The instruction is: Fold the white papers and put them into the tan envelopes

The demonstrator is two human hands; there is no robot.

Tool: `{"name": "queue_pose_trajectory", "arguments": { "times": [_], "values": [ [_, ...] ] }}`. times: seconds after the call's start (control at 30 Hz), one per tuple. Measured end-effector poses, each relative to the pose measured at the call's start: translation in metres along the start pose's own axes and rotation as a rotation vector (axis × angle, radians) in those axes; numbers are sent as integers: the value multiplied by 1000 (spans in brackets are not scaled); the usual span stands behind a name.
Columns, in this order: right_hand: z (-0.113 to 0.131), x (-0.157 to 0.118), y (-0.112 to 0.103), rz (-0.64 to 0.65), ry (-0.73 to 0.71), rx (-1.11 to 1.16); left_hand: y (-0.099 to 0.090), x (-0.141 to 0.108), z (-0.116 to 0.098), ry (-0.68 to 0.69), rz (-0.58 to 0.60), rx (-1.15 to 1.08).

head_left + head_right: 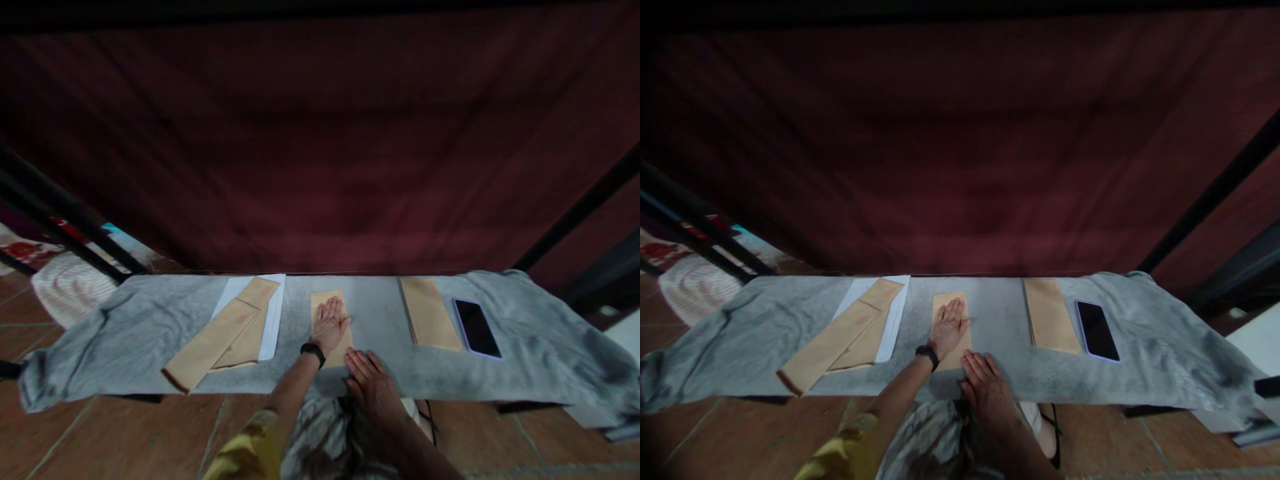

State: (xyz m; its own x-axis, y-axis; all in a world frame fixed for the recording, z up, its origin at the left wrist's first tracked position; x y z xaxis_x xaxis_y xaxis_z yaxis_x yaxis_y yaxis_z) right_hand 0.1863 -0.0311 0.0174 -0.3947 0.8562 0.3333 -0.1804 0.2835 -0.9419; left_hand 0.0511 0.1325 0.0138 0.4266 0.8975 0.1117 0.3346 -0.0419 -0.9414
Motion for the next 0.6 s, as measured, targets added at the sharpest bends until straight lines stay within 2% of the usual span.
{"name": "queue_pose_trajectory", "arguments": {
  "times": [0.23, 0.43, 0.6],
  "values": [
    [3, 1, -2, -13, 24, -14, 3, -4, 3, -39, -10, -44],
    [2, 0, 4, -25, 37, -20, -1, -46, 22, -30, -166, -35],
    [3, -1, 2, -48, 31, -13, -8, -74, 31, -111, -190, -15]
  ]
}}
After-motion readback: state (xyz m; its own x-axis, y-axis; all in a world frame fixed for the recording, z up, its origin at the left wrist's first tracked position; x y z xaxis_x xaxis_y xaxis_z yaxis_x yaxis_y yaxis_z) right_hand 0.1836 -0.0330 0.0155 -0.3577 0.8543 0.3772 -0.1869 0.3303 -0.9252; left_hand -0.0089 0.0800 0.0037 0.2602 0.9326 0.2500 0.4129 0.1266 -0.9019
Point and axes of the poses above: each hand's wrist, its own x-axis towards the middle knuckle, its own y-axis out of the palm, z = x × y, the point moved 2 cm from there along x, towards the middle knuckle, and after that the axes turned 13 degrees about -x, right-handed, at the moved point
